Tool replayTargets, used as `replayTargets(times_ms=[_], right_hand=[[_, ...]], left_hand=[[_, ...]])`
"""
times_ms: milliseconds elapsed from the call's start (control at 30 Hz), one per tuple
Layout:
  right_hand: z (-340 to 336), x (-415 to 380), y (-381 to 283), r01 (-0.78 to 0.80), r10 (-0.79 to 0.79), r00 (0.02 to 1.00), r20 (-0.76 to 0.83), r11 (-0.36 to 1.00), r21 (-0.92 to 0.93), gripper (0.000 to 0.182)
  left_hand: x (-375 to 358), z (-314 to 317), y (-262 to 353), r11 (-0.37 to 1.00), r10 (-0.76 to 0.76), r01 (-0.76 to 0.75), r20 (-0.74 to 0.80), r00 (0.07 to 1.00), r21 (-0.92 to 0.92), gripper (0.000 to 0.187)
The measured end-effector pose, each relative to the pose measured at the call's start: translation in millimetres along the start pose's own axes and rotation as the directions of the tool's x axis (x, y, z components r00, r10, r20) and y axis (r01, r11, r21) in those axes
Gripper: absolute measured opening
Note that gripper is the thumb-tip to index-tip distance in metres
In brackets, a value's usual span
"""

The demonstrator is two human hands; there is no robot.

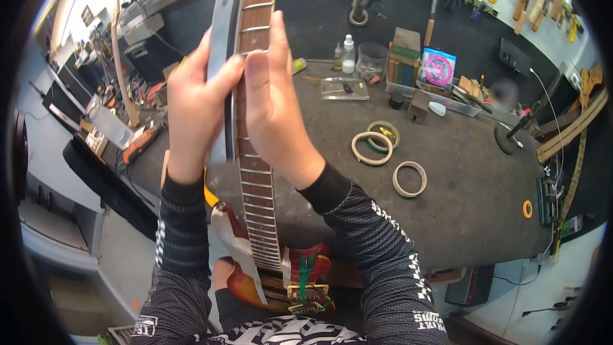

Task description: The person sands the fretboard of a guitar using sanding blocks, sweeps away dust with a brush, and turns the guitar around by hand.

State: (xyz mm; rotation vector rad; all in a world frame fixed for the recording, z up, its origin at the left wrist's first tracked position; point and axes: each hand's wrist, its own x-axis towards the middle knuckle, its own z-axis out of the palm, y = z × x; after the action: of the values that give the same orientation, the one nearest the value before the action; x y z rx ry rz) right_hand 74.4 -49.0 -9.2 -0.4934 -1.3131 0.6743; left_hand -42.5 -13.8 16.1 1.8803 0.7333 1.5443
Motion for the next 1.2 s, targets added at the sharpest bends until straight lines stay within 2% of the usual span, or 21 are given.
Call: replayTargets(times_ms=[33,67,167,200,300,333,433,467,500,567,667,700,767,867,900,933,1033,1067,1100,1167,1200], right_hand=[[-8,2,10,-0.006,0.002,0.999,0.041,0.995,0.099,0.092],[-14,12,17,0.0,-0.002,0.998,0.066,1.0,0.031,0.096],[-7,1,5,-0.005,0.004,1.0,0.017,0.998,0.061,0.09],[5,0,-9,0.024,-0.035,0.996,-0.082,0.991,-0.134,0.089],[-6,3,11,0.122,-0.122,0.992,0.029,0.993,0.002,0.09],[-2,-1,3,0.026,-0.027,0.999,-0.019,0.999,-0.037,0.09],[-17,-1,20,0.124,-0.122,0.99,0.067,0.992,-0.019,0.091],[-5,-2,-1,-0.037,0.039,0.999,-0.023,0.997,0.074,0.093],[-9,0,11,0.009,-0.008,1.0,-0.017,0.999,0.05,0.093],[-18,8,37,0.102,-0.102,0.995,-0.001,0.995,0.0,0.093],[-20,5,44,0.093,-0.093,0.996,-0.009,0.996,0.005,0.092],[-19,4,46,0.096,-0.096,0.995,-0.013,0.995,0.009,0.092],[-16,2,29,0.045,-0.057,0.996,0.068,0.986,0.162,0.082],[-17,3,27,0.022,-0.027,0.998,0.051,0.995,0.101,0.084],[-18,2,29,0.038,-0.04,0.999,0.029,0.998,0.048,0.085],[-19,2,31,0.053,-0.053,0.999,0.005,0.999,-0.005,0.085],[-16,0,37,0.053,-0.053,0.999,-0.005,0.998,0.023,0.09],[-16,2,44,0.108,-0.109,0.994,-0.03,0.993,-0.047,0.09],[-15,2,40,0.081,-0.081,0.997,-0.016,0.996,0.024,0.09],[-12,1,28,0.011,-0.013,1.0,0.014,0.986,0.167,0.088],[-19,5,43,0.092,-0.092,0.996,0.008,0.993,0.07,0.086]], left_hand=[[9,0,9,0.997,-0.013,0.011,0.019,1.0,0.073,0.051],[11,1,1,0.996,-0.046,0.049,0.033,0.998,-0.077,0.052],[-8,3,-11,0.993,0.099,-0.095,-0.047,0.994,0.076,0.053],[-15,13,-13,0.991,0.068,-0.079,-0.108,0.992,-0.105,0.055],[-2,-1,2,0.985,0.028,-0.025,-0.014,1.0,0.173,0.056],[7,3,-4,0.999,0.045,-0.046,-0.019,0.999,-0.006,0.058],[-10,5,5,0.982,0.049,-0.04,-0.047,0.998,0.184,0.057],[-29,5,8,0.967,-0.016,0.033,-0.071,0.997,0.253,0.06],[-52,5,-6,0.982,-0.058,0.078,-0.118,0.991,0.169,0.063],[-85,14,-12,0.995,0.009,0.011,-0.2,0.98,0.099,0.066],[-67,4,-8,0.953,0.065,-0.023,-0.129,0.99,0.302,0.063],[-41,4,-1,0.95,0.059,-0.026,-0.099,0.993,0.312,0.058],[7,0,1,0.975,0.046,-0.044,-0.004,0.999,0.218,0.054],[-11,4,0,0.977,0.041,-0.033,-0.035,0.999,0.212,0.05],[-38,5,9,0.937,-0.021,0.047,-0.078,0.997,0.347,0.056],[-69,7,4,0.965,-0.025,0.052,-0.109,0.994,0.256,0.06],[-130,3,-9,0.992,-0.093,0.103,-0.135,0.987,0.071,0.072],[-118,-3,-2,0.959,-0.093,0.111,-0.08,0.992,0.26,0.072],[-96,3,-1,0.968,-0.028,0.053,-0.104,0.994,0.246,0.069],[-39,5,8,0.932,0.035,0.001,-0.092,0.995,0.362,0.054],[-12,2,2,0.962,0.084,-0.079,-0.009,0.996,0.263,0.05]])
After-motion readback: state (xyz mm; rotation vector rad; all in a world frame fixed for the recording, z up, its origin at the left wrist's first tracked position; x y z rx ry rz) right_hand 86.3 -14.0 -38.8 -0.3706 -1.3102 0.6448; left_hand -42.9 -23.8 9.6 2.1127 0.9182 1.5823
